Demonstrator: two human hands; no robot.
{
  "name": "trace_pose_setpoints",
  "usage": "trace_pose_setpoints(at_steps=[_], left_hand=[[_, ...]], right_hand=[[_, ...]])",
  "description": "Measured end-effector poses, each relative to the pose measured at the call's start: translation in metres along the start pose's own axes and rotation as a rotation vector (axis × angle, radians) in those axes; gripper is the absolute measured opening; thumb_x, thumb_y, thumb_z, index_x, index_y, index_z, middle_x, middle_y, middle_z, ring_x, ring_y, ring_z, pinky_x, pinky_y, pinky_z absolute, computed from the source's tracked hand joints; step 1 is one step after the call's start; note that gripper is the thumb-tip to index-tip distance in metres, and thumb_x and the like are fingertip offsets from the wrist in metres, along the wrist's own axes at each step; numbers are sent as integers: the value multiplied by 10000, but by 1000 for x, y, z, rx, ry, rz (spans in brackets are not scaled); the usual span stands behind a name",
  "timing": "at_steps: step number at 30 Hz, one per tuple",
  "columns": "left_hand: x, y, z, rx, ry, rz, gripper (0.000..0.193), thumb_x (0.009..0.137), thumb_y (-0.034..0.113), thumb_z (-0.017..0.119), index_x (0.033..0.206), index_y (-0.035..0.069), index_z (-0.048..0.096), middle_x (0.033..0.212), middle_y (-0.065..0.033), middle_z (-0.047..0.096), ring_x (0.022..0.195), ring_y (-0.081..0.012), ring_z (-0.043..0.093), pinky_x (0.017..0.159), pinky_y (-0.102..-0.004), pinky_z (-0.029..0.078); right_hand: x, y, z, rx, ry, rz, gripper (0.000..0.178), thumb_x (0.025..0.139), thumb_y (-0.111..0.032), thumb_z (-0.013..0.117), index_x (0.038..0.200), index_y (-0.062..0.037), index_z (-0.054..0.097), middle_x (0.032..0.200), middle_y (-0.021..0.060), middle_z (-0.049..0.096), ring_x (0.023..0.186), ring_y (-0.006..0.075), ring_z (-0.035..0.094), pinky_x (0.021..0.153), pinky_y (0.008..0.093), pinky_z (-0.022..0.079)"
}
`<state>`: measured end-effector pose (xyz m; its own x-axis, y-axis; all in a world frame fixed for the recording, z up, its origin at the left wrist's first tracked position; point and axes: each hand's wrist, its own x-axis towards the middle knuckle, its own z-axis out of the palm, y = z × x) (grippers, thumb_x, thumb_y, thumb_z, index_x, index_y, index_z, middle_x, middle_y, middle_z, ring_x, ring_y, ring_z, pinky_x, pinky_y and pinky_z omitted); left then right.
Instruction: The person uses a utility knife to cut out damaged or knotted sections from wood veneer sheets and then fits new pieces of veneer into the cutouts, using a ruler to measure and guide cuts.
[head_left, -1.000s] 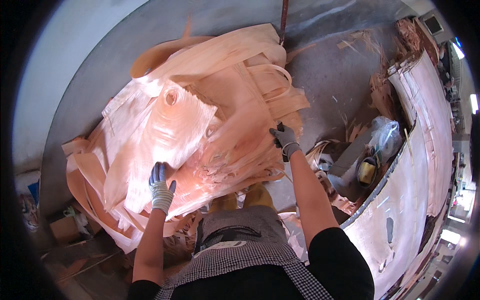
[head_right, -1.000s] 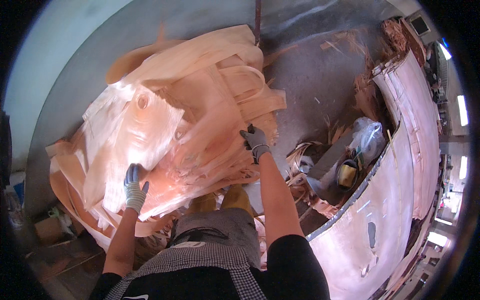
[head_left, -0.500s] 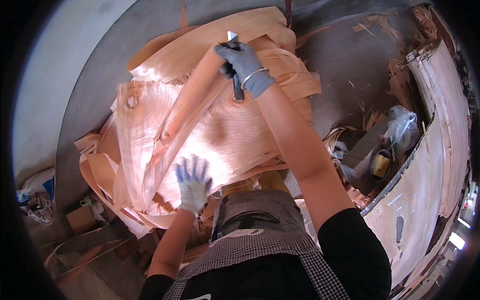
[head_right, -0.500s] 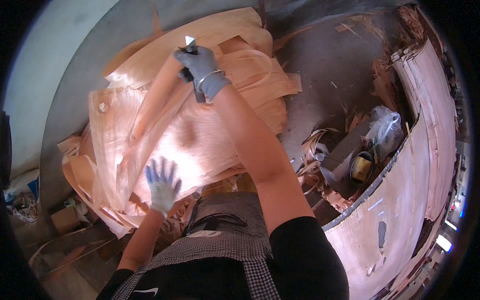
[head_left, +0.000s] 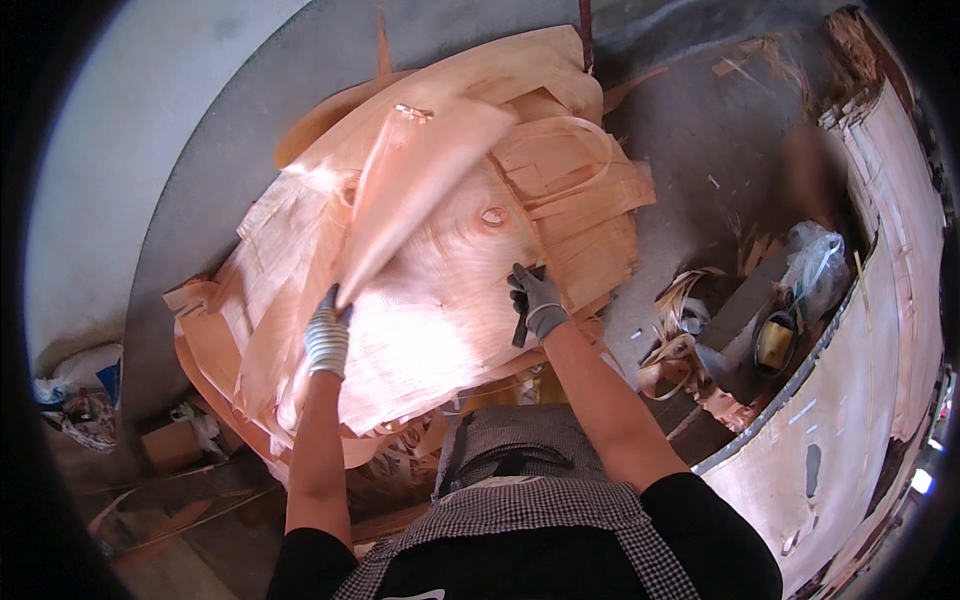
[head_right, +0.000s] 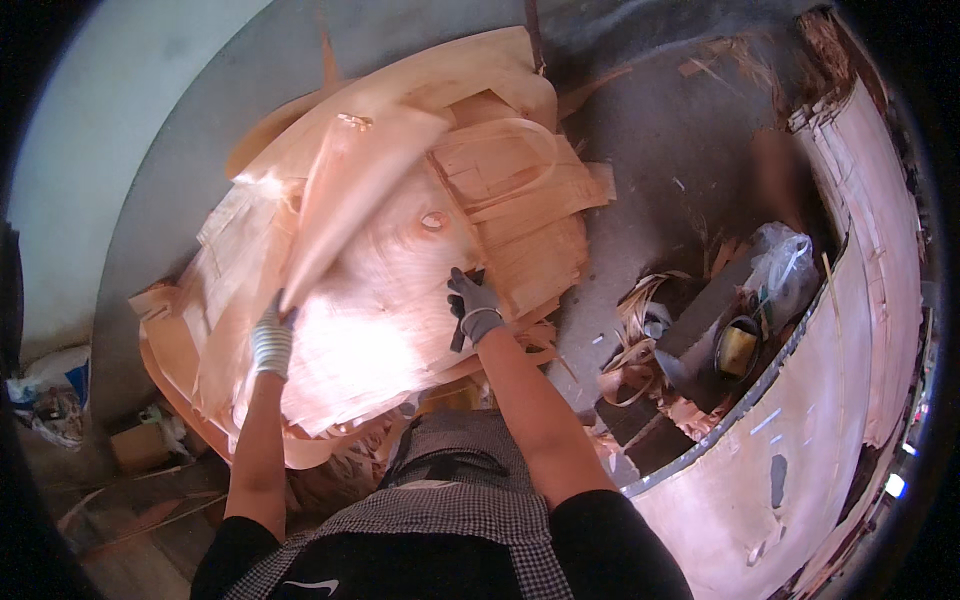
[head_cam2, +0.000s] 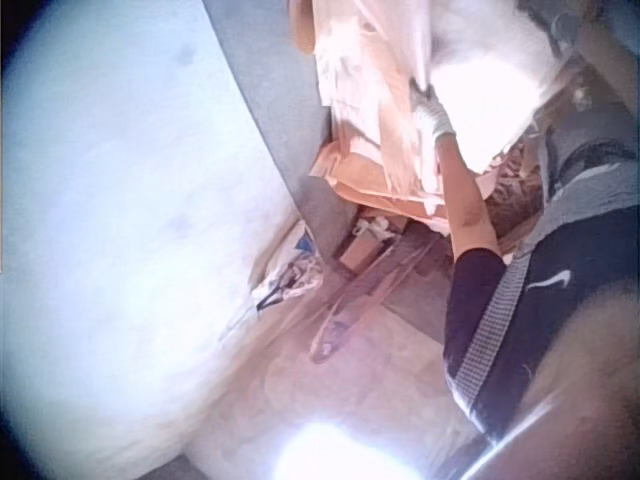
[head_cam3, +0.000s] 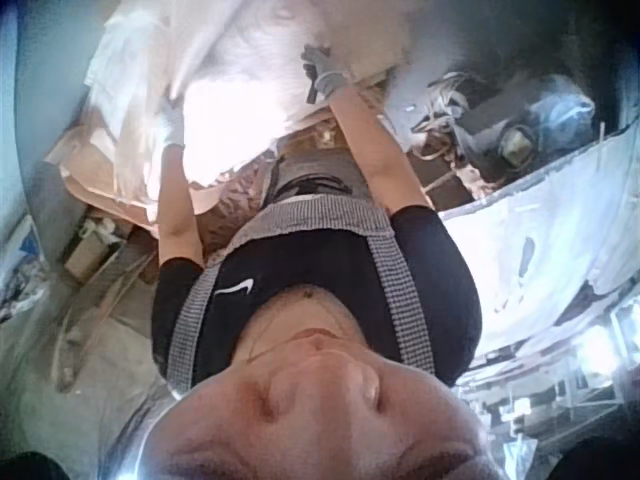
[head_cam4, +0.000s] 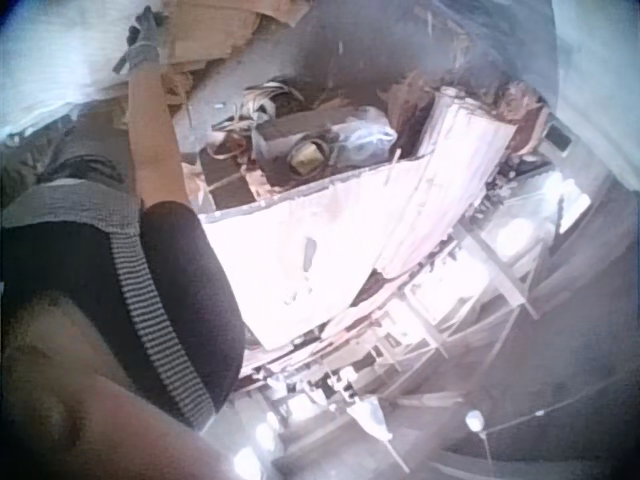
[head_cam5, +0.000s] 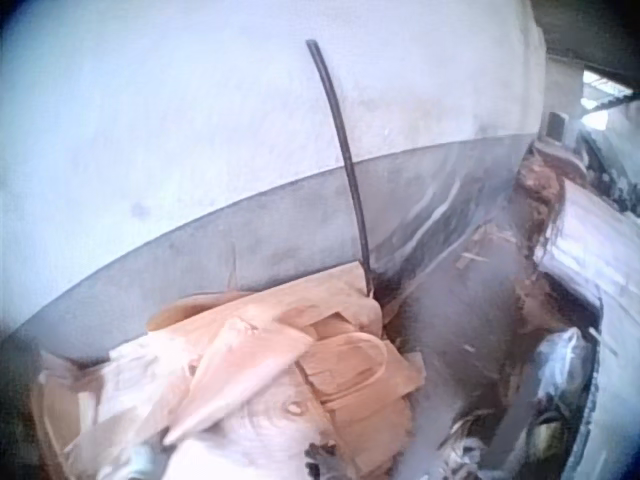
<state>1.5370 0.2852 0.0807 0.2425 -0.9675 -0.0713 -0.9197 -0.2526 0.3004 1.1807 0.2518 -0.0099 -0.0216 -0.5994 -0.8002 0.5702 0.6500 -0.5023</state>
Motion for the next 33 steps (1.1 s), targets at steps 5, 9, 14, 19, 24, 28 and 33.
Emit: trace_pose_setpoints(at_steps=[5, 9, 14, 19, 24, 28, 33], left_hand=[[8, 21, -108, -86, 136, -116, 360, 851, 273, 604, 1151, 73, 599, 939, -207, 651, 844, -340, 641, 736, -398, 490], [4, 3, -131, 23, 188, -107, 370, 846, 290, 610, 1146, 73, 598, 920, -214, 646, 832, -346, 638, 730, -408, 489], [10, 1, -126, 99, 148, 18, 377, 855, 326, 579, 1177, 130, 582, 927, -209, 642, 848, -369, 623, 722, -438, 487], [-2, 18, -89, 161, 14, 56, 423, 847, 390, 565, 1206, 168, 561, 1004, -166, 644, 870, -335, 628, 744, -431, 494], [-21, 7, -30, 79, -83, 238, 591, 845, 434, 556, 1284, 48, 465, 1236, -183, 534, 1117, -344, 517, 919, -429, 432], [-44, 15, 8, 112, -77, 347, 980, 684, 491, 713, 1378, -33, 261, 1376, -272, 348, 1274, -394, 348, 1051, -469, 278], [-44, 38, 28, 429, -153, 266, 1032, 595, 492, 762, 1382, 36, 275, 1377, -244, 323, 1269, -381, 313, 1003, -514, 278]], right_hand=[[-13, -12, 22, 38, 1, -126, 181, 857, -174, 601, 957, -41, 531, 818, 56, 579, 499, 150, 580, 352, 254, 387], [-82, -29, 42, -58, -53, -325, 213, 874, -175, 578, 968, 4, 513, 823, 77, 574, 499, 170, 600, 329, 244, 387], [-86, -27, 50, -178, -98, -308, 163, 855, -159, 587, 904, -10, 542, 788, 97, 595, 460, 158, 571, 337, 257, 386], [-85, -68, 80, -178, -145, -460, 167, 819, -175, 620, 843, -18, 570, 669, 75, 592, 460, 149, 563, 344, 259, 377], [-95, -88, 127, -290, -162, -493, 179, 829, -173, 599, 890, -8, 565, 744, 91, 633, 463, 153, 568, 341, 250, 371], [-91, -79, 154, -202, -126, -463, 161, 837, -162, 588, 893, -12, 569, 812, 99, 663, 462, 145, 566, 345, 244, 372], [-101, -47, 150, -276, -157, -463, 124, 858, -173, 567, 898, -55, 564, 778, 45, 634, 472, 120, 537, 384, 232, 378]])
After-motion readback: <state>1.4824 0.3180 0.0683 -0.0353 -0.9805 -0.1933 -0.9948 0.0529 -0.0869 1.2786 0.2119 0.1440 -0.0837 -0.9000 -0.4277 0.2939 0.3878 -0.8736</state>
